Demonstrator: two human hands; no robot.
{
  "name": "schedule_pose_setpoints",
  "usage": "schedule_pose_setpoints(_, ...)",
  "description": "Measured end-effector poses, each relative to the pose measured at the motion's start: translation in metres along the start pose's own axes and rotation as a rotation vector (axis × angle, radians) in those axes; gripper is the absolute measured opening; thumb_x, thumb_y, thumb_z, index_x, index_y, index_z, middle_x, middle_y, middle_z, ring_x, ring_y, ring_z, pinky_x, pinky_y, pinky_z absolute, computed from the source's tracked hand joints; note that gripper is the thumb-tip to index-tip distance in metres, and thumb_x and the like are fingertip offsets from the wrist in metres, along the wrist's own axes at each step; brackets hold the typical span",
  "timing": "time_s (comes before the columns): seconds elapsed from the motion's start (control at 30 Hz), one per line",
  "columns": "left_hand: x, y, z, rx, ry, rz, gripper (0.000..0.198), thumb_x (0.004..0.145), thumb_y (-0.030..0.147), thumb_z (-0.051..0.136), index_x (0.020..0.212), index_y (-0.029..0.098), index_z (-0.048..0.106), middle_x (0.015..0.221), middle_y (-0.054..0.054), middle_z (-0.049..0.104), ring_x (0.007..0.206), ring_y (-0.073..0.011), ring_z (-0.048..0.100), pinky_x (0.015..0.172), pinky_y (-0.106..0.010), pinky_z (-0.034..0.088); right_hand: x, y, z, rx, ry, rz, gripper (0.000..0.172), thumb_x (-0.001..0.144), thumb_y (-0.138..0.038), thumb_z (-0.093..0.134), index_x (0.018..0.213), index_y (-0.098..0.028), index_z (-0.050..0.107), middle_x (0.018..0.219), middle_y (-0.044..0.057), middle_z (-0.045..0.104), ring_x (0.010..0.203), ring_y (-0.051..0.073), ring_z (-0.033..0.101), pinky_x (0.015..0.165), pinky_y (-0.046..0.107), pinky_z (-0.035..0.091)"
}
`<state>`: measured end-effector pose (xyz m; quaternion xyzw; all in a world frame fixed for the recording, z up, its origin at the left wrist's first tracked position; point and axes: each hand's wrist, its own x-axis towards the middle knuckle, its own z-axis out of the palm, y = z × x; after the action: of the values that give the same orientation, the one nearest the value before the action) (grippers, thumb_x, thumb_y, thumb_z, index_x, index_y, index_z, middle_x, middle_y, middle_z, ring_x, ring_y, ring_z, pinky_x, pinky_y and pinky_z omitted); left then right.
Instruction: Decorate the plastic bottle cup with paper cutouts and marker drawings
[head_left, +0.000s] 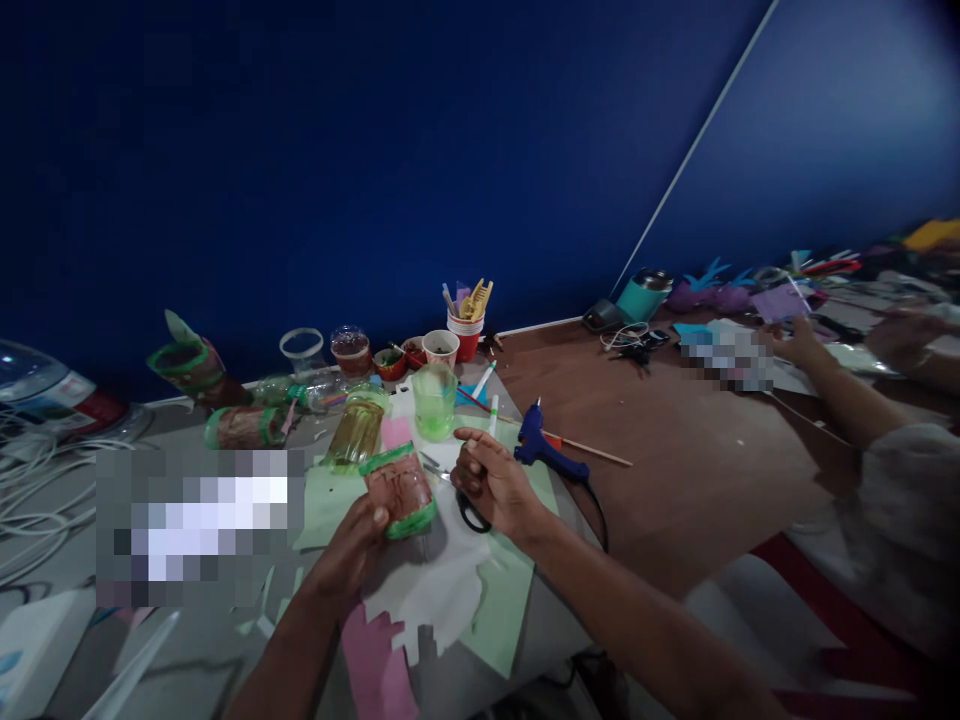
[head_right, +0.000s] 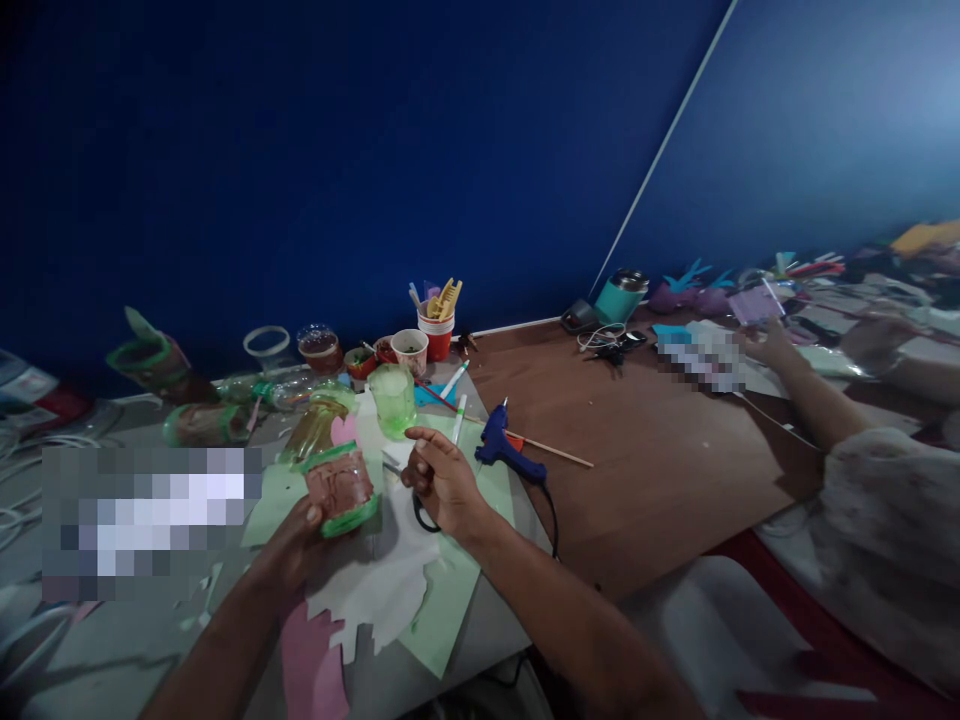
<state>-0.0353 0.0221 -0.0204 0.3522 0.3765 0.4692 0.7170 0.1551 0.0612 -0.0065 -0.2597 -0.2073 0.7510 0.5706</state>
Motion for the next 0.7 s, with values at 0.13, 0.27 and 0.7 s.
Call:
schedule_pose_setpoints(0.13, 0.0005, 0.0002, 0.0006, -0.007, -0.034, 0.018, 0.044, 0.065, 0.046, 0.075, 0.098, 0.018, 0.068, 0.093, -0.007, 0.070, 0.084, -0.0200, 0.062, 0.079, -0.032, 0.046, 0.0017, 0.0022, -0.0030, -0.013, 0.003, 0.024, 0.020, 0.066, -0.013, 0.067, 0.085, -0.016, 0.060, 0.066, -0.003, 0.059, 0.051, 0.007, 0.053, 0.055, 0.021, 0.042)
schedule_pose_setpoints(0.27, 0.0011, -0.0021, -0.0017, 0.007, -0.042, 0.029, 0.040, 0.066, 0.046, 0.074, 0.095, 0.019, 0.070, 0.090, -0.006, 0.070, 0.080, -0.0187, 0.062, 0.079, -0.032, 0.046, 0.0030, 0.0046, -0.0042, 0.023, -0.013, 0.068, 0.015, 0.067, -0.008, 0.062, 0.079, -0.017, 0.059, 0.064, -0.004, 0.058, 0.043, 0.005, 0.046, 0.051, 0.021, 0.041)
schedule_pose_setpoints(0.7, 0.0005, -0.0014, 0.0024, 0.011, -0.038, -0.014, 0.040, 0.063, 0.041, 0.078, 0.096, 0.019, 0.072, 0.092, -0.009, 0.071, 0.083, -0.0225, 0.063, 0.086, -0.039, 0.045, 0.0007, 0.0044, -0.0006, -0.023, -0.021, 0.043, 0.007, 0.077, -0.019, 0.061, 0.081, -0.019, 0.056, 0.050, -0.011, 0.045, 0.034, 0.002, 0.031, 0.049, 0.020, 0.039)
